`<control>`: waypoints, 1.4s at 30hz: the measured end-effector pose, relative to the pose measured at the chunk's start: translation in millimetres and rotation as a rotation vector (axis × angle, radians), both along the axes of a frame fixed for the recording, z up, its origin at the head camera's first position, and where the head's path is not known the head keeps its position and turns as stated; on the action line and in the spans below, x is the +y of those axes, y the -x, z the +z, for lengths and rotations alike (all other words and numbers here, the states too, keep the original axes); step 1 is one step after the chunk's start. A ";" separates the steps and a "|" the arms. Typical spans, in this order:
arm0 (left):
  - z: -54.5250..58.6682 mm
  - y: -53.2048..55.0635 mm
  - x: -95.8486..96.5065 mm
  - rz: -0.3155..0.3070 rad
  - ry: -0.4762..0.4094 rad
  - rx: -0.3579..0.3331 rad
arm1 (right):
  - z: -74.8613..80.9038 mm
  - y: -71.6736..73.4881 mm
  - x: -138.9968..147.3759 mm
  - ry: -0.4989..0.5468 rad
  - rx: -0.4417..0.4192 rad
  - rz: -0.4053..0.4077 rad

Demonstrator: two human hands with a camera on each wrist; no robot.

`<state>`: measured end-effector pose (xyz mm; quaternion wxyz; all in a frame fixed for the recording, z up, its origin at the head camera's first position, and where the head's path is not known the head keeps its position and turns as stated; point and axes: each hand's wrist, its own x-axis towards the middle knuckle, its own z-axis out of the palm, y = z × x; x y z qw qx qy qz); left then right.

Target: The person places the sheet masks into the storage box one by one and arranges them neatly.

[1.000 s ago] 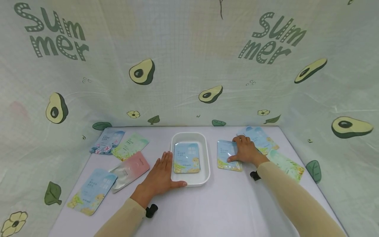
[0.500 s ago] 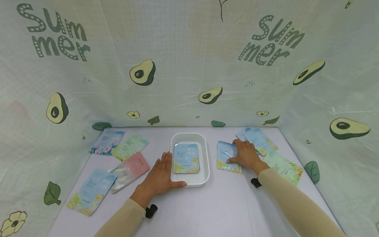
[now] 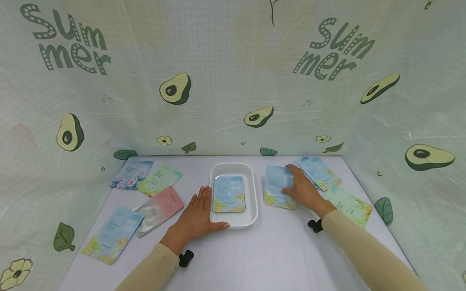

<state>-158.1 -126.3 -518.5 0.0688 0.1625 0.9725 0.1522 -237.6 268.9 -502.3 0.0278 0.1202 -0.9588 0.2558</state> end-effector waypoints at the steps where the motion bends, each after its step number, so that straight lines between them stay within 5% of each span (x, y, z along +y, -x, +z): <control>1: -0.2 0.0 0.0 0.001 -0.001 0.002 | 2.7 -0.3 -0.2 0.028 -0.016 -0.014; 8: 0.1 -0.2 -0.3 0.001 0.001 0.013 | 7.3 -1.4 2.9 0.211 -0.053 -0.095; 18: 0.2 0.2 0.4 0.008 -0.011 0.013 | 5.9 1.6 -1.4 0.302 -0.119 -0.196; 42: -0.3 -0.3 0.3 0.010 -0.007 0.016 | 35.1 2.7 -6.4 0.435 -0.093 -0.179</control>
